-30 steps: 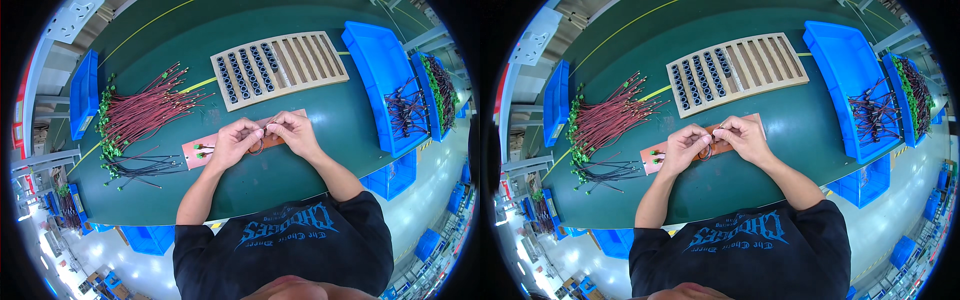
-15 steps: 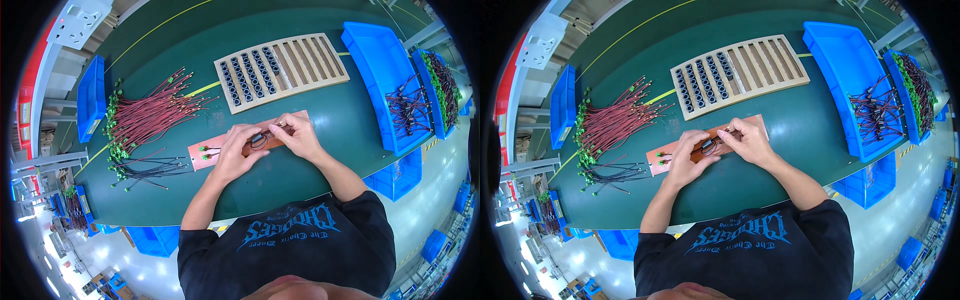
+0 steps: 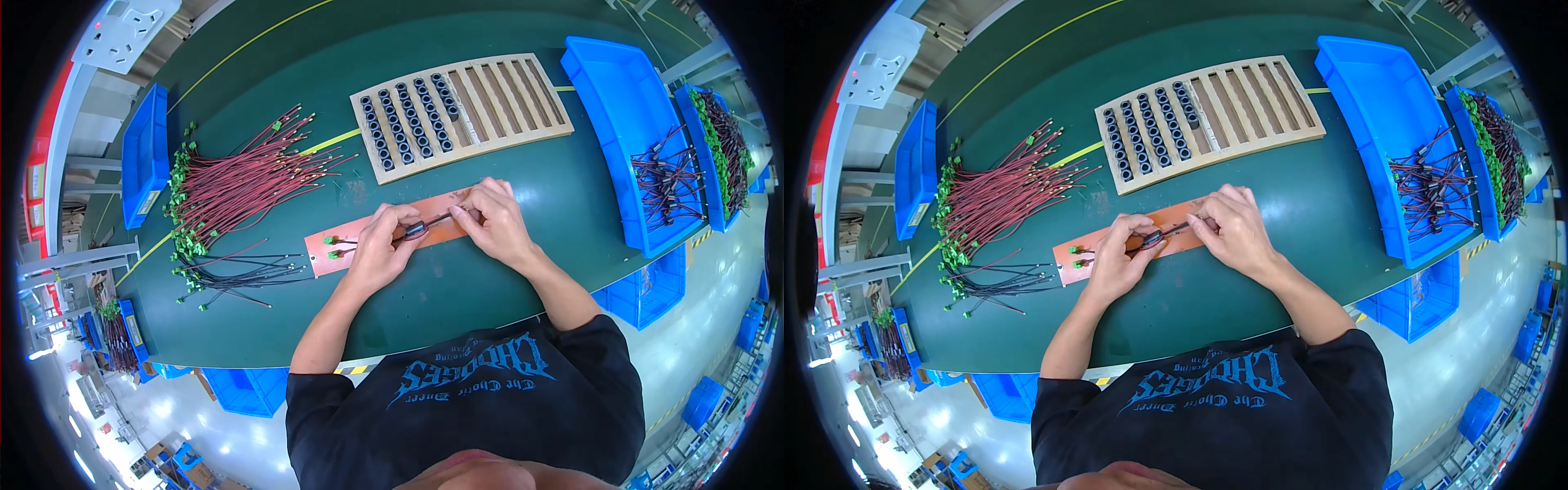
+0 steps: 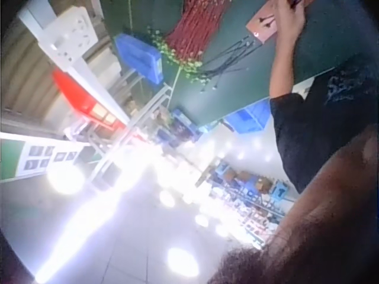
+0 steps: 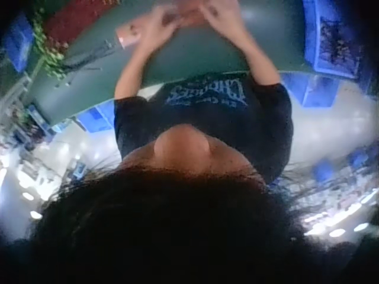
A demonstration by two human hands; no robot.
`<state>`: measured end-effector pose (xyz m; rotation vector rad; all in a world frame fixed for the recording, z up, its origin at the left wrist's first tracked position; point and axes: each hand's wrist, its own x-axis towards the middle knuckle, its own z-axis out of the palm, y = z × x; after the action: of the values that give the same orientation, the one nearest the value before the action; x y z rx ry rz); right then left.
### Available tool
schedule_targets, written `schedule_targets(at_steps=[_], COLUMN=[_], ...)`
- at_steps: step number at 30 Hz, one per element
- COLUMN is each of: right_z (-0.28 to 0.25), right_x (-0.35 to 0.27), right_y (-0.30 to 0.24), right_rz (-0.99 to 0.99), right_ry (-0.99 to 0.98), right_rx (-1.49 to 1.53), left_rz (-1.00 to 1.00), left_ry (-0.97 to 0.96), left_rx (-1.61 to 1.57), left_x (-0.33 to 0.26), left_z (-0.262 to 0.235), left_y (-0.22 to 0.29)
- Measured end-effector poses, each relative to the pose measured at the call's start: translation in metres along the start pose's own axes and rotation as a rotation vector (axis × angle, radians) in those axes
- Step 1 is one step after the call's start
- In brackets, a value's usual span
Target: The person assembles wires by inserting green connectors onto red and black wires, then sliding a cylindrical sleeve over the joined section. They repeat this process for multiple wire pairs, placing the finished assemblies into a blue bin on the right.
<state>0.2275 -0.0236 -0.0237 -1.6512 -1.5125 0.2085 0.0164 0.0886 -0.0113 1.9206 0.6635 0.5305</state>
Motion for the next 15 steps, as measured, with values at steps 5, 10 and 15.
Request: schedule_targets(at_steps=[5,10,15], right_z=[-0.016,-0.020,-0.017], right_x=[0.001,0.000,-0.003], right_y=[0.002,0.003,0.013], right_rz=[0.060,0.066,0.051], right_ry=[-0.055,-0.034,-0.021], right_rx=[-0.027,-0.027,-0.037], left_rz=[0.024,0.338,0.459], left_ry=[0.006,0.030,0.137], left_rx=[0.031,0.194,0.251], left_x=[-0.001,0.002,0.003], left_z=[0.000,0.000,0.004], left_y=[-0.003,-0.016,-0.017])
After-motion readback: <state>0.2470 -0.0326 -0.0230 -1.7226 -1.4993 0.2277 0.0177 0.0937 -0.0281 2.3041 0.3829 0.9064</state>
